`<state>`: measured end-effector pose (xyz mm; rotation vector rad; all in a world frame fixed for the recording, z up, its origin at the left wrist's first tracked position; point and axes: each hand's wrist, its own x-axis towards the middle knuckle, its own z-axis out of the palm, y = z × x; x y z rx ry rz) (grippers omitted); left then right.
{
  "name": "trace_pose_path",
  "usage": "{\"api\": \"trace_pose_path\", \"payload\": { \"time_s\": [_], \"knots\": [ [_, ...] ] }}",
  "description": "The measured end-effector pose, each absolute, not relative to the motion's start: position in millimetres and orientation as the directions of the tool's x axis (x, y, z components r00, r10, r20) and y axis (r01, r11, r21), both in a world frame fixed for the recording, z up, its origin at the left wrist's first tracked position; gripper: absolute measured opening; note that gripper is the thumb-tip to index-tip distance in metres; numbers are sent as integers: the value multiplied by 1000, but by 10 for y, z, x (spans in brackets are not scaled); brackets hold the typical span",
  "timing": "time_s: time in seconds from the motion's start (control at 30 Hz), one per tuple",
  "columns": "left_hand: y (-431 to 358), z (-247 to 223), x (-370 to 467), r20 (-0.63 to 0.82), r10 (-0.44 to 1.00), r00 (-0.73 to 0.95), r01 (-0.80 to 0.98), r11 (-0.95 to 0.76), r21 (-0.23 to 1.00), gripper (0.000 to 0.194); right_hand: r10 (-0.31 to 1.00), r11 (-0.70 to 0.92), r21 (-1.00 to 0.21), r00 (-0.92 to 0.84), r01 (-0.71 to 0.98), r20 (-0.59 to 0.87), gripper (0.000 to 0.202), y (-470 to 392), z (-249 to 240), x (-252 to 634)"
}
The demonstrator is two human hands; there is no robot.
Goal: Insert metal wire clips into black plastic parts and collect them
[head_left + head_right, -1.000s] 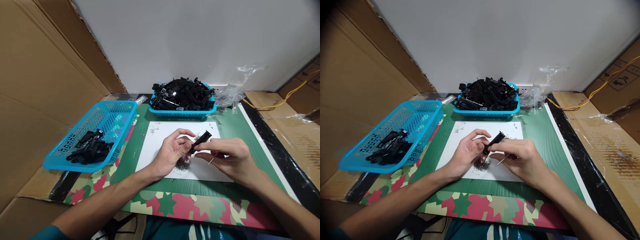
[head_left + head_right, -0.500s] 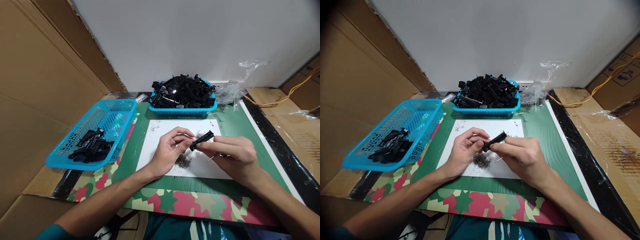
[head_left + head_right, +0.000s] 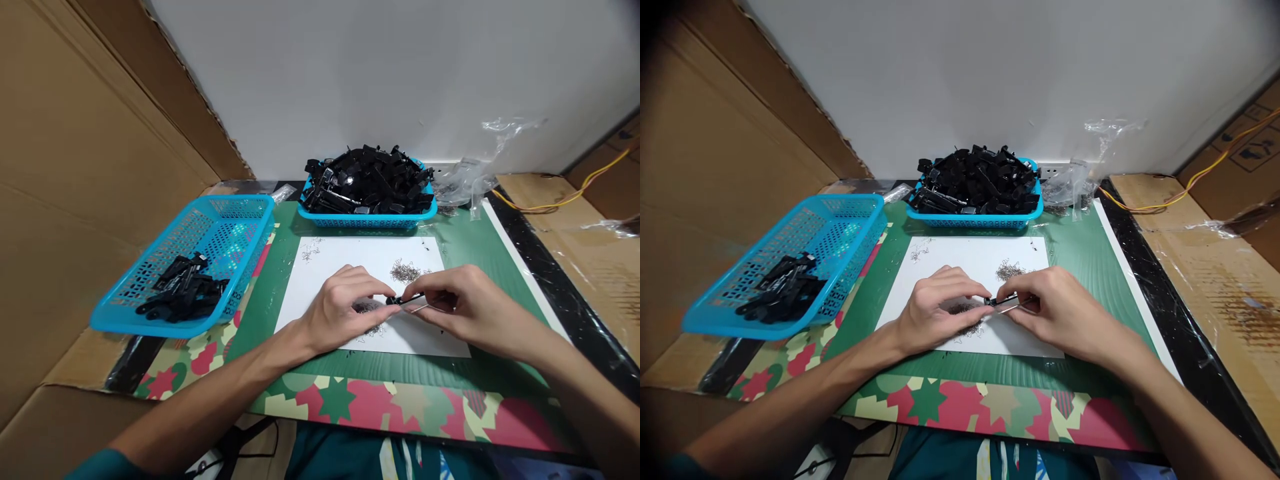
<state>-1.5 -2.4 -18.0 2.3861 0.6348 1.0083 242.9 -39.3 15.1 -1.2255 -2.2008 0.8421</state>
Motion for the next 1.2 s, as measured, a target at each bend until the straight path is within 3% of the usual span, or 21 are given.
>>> {"api": "trace_pose_path", "payload": {
  "time_s": [0.07,0.13,0.33,0.43,0.57,0.77,1.03,1.2],
  "knots": [
    [-44,-192,-10,510,580,635,226,-771,595,14,872,348,-718,-489,603,12,20,-395,188,2485],
    [-59,-211,-6,492,574,654,223,-768,600,14,879,330,-727,-477,603,4,26,-391,198,2541],
    [-62,-273,5,455,538,710,250,-796,551,15,860,479,-672,-454,564,232,24,-371,100,2571],
    [-58,-280,9,475,524,707,247,-813,528,15,903,421,-736,-319,530,287,15,-402,79,2495],
    [-62,-275,12,495,506,707,246,-831,498,14,968,219,-879,-207,424,142,21,-458,95,2358],
    [-74,-299,18,512,487,708,241,-847,473,14,971,89,-926,-238,367,0,26,-481,68,2271],
    [-64,-316,32,536,455,711,224,-869,441,12,971,191,-866,-218,463,98,26,-510,61,2247],
    [-49,-329,26,542,442,714,223,-878,423,13,944,324,-764,-242,557,224,27,-557,5,2198]
  ]
}}
